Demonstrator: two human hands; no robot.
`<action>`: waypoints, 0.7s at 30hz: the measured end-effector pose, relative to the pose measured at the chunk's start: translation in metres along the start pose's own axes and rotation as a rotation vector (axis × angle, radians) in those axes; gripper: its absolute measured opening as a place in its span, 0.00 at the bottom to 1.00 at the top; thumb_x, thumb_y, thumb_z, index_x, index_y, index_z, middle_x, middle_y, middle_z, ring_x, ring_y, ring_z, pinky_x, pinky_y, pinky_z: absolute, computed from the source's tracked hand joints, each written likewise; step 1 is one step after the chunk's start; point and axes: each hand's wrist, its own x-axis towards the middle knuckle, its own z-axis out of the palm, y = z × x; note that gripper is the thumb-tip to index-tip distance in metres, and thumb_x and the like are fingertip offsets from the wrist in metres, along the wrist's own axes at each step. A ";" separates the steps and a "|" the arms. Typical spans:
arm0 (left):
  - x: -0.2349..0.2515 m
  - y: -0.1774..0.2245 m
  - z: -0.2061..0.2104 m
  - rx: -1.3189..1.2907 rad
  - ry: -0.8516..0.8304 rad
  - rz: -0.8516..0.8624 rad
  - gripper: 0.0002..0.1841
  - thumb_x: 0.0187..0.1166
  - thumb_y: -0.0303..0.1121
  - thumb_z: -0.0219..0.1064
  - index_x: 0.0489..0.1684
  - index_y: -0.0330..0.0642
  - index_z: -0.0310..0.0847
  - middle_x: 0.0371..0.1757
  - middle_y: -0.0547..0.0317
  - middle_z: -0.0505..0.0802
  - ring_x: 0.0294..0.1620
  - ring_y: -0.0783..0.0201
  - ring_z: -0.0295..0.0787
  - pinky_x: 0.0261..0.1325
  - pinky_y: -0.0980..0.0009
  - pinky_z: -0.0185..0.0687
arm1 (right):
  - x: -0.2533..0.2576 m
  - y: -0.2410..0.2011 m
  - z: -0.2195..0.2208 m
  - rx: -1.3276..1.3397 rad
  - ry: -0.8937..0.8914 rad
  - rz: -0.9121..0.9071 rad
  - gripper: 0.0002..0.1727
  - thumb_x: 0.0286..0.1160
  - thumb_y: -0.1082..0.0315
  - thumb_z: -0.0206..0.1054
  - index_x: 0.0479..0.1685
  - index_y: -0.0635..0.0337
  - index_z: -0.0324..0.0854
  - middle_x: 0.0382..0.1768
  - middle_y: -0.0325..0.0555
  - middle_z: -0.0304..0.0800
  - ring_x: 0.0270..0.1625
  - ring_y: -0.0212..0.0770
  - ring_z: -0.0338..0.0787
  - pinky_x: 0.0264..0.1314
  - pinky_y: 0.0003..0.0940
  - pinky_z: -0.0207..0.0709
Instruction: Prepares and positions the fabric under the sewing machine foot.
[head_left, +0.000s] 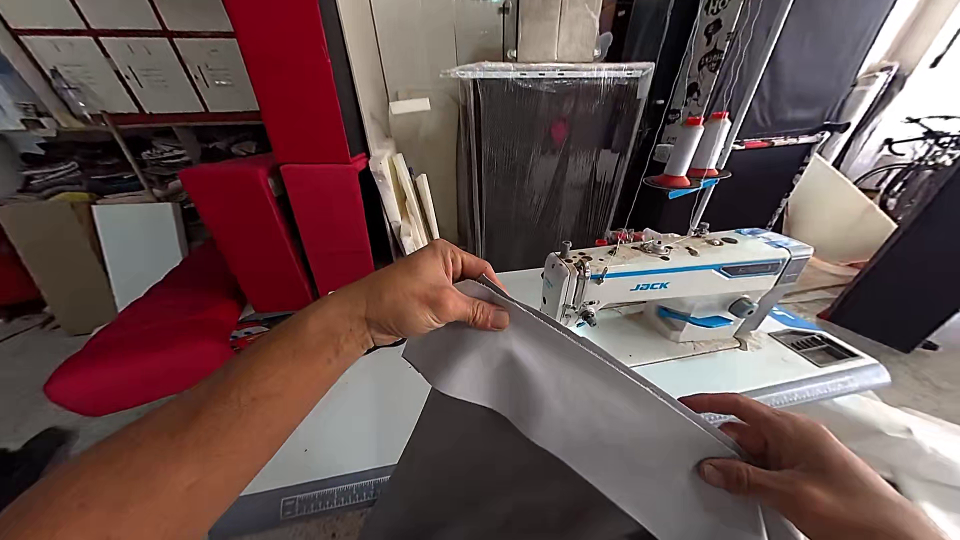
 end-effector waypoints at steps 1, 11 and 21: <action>0.001 -0.001 0.000 0.004 -0.001 -0.007 0.06 0.69 0.17 0.75 0.39 0.34 0.92 0.33 0.51 0.97 0.31 0.66 0.95 0.35 0.73 0.93 | 0.001 0.003 0.001 -0.003 0.007 0.001 0.30 0.56 0.69 0.80 0.65 0.51 0.84 0.33 0.38 0.96 0.31 0.34 0.94 0.34 0.31 0.90; 0.005 0.006 0.003 0.098 0.051 0.075 0.08 0.68 0.16 0.75 0.40 0.35 0.92 0.34 0.52 0.97 0.31 0.64 0.96 0.35 0.72 0.94 | 0.006 -0.005 0.050 -0.067 0.195 -0.147 0.16 0.73 0.42 0.72 0.39 0.41 0.93 0.26 0.27 0.92 0.27 0.24 0.88 0.26 0.21 0.81; 0.006 0.010 0.002 0.050 0.089 0.000 0.03 0.72 0.20 0.75 0.39 0.33 0.91 0.32 0.51 0.97 0.30 0.66 0.95 0.35 0.73 0.93 | 0.005 0.002 0.049 -0.199 0.314 -0.299 0.14 0.81 0.54 0.66 0.34 0.51 0.89 0.22 0.25 0.86 0.23 0.14 0.80 0.23 0.13 0.73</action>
